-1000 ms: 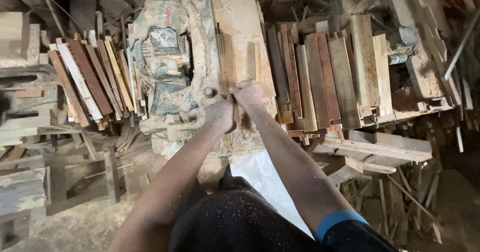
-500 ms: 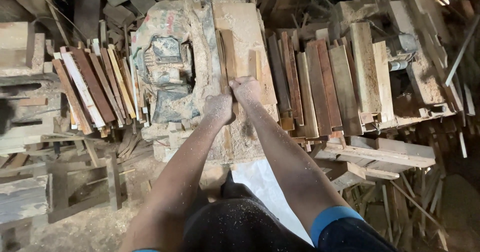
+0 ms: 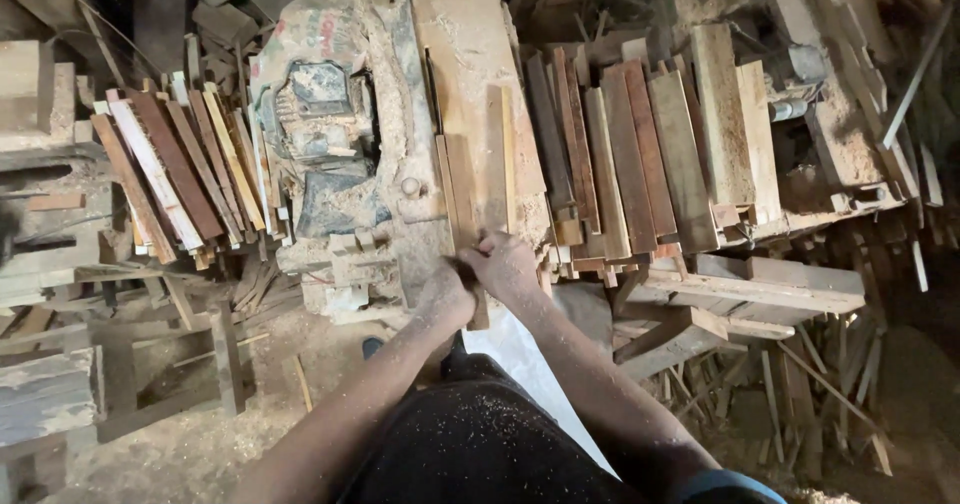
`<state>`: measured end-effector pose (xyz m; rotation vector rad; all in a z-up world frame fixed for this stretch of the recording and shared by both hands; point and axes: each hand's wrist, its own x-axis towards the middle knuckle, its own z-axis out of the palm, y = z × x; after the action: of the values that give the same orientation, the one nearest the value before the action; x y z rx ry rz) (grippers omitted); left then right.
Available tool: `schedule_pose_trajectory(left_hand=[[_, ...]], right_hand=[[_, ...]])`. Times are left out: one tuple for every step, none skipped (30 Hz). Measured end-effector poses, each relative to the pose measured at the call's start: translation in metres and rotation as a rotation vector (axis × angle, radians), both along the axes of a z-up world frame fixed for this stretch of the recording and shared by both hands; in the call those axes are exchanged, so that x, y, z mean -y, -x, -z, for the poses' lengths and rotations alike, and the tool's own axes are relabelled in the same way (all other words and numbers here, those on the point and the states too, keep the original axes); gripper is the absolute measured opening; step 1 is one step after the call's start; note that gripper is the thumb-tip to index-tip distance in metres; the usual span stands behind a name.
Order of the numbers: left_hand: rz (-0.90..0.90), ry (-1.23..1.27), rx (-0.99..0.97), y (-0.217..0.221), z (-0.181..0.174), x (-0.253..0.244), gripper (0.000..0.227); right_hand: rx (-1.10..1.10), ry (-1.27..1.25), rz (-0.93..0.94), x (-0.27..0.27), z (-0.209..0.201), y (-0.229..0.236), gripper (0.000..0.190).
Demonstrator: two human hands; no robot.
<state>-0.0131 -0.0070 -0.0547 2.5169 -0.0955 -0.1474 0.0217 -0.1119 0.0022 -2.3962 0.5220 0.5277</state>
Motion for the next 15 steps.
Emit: schedule_pose_trajectory(left_hand=[[0.006, -0.001, -0.003, 0.006, -0.008, -0.003, 0.043], [-0.021, 0.134, -0.157, 0.008, -0.017, -0.005, 0.045], [-0.048, 0.269, -0.312, 0.011, -0.026, -0.007, 0.046], [-0.041, 0.267, -0.315, 0.007, -0.047, -0.008, 0.046], [-0.056, 0.404, -0.389, 0.003, -0.068, -0.008, 0.045], [-0.075, 0.541, -0.458, -0.002, -0.088, -0.009, 0.047], [-0.071, 0.538, -0.457, -0.009, -0.090, -0.005, 0.047], [-0.084, 0.523, -0.447, -0.017, -0.092, 0.000, 0.041], [-0.096, 0.507, -0.436, -0.025, -0.093, 0.006, 0.036], [-0.088, 0.506, -0.436, -0.035, -0.082, 0.015, 0.036], [-0.086, 0.451, -0.318, -0.046, -0.070, 0.023, 0.029], [-0.087, 0.397, -0.201, -0.056, -0.058, 0.031, 0.024], [-0.083, 0.395, -0.201, -0.065, -0.036, 0.035, 0.024], [-0.040, 0.189, -0.228, -0.078, -0.015, 0.040, 0.025], [0.002, -0.017, -0.252, -0.092, 0.006, 0.044, 0.028]], right_hand=[[-0.003, -0.001, 0.006, 0.006, 0.014, 0.006, 0.043], [0.012, -0.034, 0.015, 0.013, 0.027, 0.009, 0.046], [0.028, -0.066, 0.024, 0.021, 0.040, 0.011, 0.050], [0.027, -0.067, 0.032, 0.024, 0.034, 0.011, 0.050], [0.057, -0.060, 0.045, 0.028, 0.029, 0.011, 0.044], [0.091, -0.055, 0.054, 0.031, 0.023, 0.009, 0.039], [0.093, -0.056, 0.058, 0.033, 0.016, 0.002, 0.039], [0.144, -0.038, 0.099, 0.036, 0.008, -0.006, 0.035], [0.195, -0.020, 0.141, 0.040, 0.000, -0.013, 0.032], [0.196, -0.019, 0.148, 0.048, 0.001, -0.024, 0.032], [0.217, 0.026, 0.163, 0.056, 0.003, -0.034, 0.032], [0.236, 0.070, 0.173, 0.063, 0.005, -0.044, 0.032], [0.236, 0.070, 0.177, 0.069, 0.001, -0.047, 0.032], [0.238, 0.084, 0.216, 0.076, -0.005, -0.053, 0.031], [0.239, 0.098, 0.254, 0.082, -0.010, -0.059, 0.031]])
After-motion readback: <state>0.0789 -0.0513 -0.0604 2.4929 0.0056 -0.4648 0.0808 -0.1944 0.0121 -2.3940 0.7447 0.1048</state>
